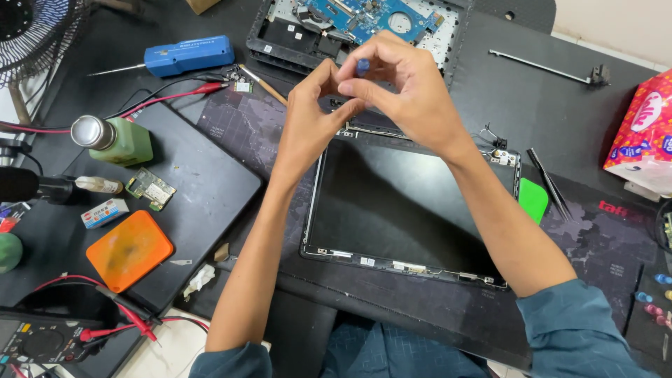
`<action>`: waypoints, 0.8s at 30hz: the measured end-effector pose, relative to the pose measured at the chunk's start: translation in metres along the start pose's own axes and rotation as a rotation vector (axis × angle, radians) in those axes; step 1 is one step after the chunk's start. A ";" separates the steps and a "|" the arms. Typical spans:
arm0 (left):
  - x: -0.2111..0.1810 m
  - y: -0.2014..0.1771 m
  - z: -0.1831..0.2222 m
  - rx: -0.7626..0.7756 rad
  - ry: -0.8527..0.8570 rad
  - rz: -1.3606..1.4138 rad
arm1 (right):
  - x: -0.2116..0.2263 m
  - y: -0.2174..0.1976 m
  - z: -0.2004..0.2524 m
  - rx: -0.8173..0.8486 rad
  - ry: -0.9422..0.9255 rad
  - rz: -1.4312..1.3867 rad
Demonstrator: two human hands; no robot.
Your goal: The recorder is repairing or replacing the LCD screen and internal components of a laptop at a workbench.
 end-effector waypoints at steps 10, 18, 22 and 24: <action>-0.001 -0.004 0.000 0.123 0.019 0.065 | 0.013 -0.001 -0.006 0.001 0.060 -0.304; -0.002 -0.004 0.001 0.099 0.091 0.037 | -0.004 -0.004 0.001 0.013 0.003 -0.126; 0.008 -0.002 0.000 0.170 0.056 0.127 | 0.005 -0.006 0.002 0.023 0.073 -0.251; 0.009 -0.001 0.000 0.159 -0.012 0.146 | 0.005 -0.005 0.004 0.043 0.082 -0.234</action>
Point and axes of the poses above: each hand's wrist, its own z-axis away from the middle knuckle, its own y-axis out of the palm, x = y × z, the point moved 3 cm from there along -z, towards the middle knuckle, and after that the axes turned 10 degrees about -y, right-handed, at the moved point
